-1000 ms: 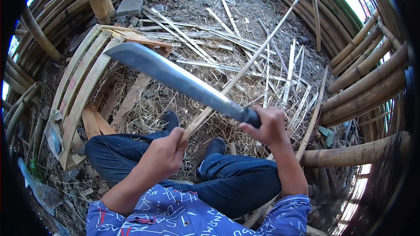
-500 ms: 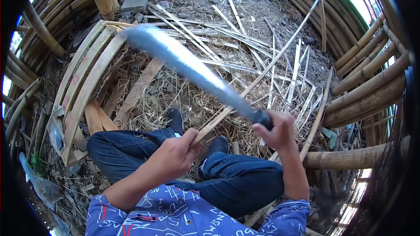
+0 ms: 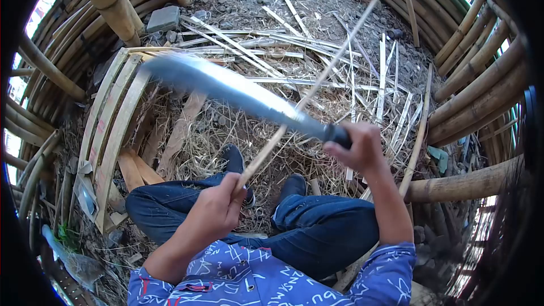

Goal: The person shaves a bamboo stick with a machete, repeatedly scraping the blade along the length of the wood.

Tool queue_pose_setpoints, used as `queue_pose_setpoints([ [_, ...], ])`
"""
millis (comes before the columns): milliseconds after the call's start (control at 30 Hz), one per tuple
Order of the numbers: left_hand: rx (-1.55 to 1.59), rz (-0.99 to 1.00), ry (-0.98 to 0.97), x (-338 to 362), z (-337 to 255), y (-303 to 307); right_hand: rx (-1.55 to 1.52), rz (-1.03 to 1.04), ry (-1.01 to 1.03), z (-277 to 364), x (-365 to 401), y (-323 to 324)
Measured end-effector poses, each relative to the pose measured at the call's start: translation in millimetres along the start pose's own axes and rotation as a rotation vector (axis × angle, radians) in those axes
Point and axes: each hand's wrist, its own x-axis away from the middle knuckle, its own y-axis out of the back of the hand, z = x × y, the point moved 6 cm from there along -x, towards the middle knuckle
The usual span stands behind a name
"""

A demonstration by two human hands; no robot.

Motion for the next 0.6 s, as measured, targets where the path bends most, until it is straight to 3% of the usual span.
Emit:
queue_pose_setpoints([
  [67, -0.034, 0.000, 0.040, 3.4, 5.2, -1.8, -0.007, 0.002, -0.205, -30.4, -2.7, -2.9],
  [100, -0.071, -0.003, 0.072, 3.5, 10.0, -2.2, 0.030, -0.016, -0.215, -49.9, 0.5, -5.8],
  [167, -0.117, -0.036, -0.040, 8.4, 13.3, -8.6, -0.053, 0.033, -0.230, -46.5, 12.4, -10.2],
  [233, -0.103, -0.010, -0.052, 7.8, 10.4, -12.0, -0.079, 0.095, -0.212, -16.6, 14.5, -8.2],
  [300, -0.118, -0.018, -0.064, 7.8, 2.4, -8.8, 0.062, -0.020, 0.201, 32.5, 13.9, 4.1],
  [367, -0.139, -0.026, -0.084, 3.9, -1.3, -4.6, 0.064, 0.022, 0.162, 29.6, 9.9, 4.0],
  [433, -0.202, -0.088, -0.044, 1.5, 2.4, 2.8, 0.000, 0.048, -0.070, 8.5, 4.1, -2.8],
  [600, -0.272, -0.139, -0.119, 2.0, 13.0, 1.3, 0.136, 0.016, 0.000, 17.4, 6.5, -4.4],
])
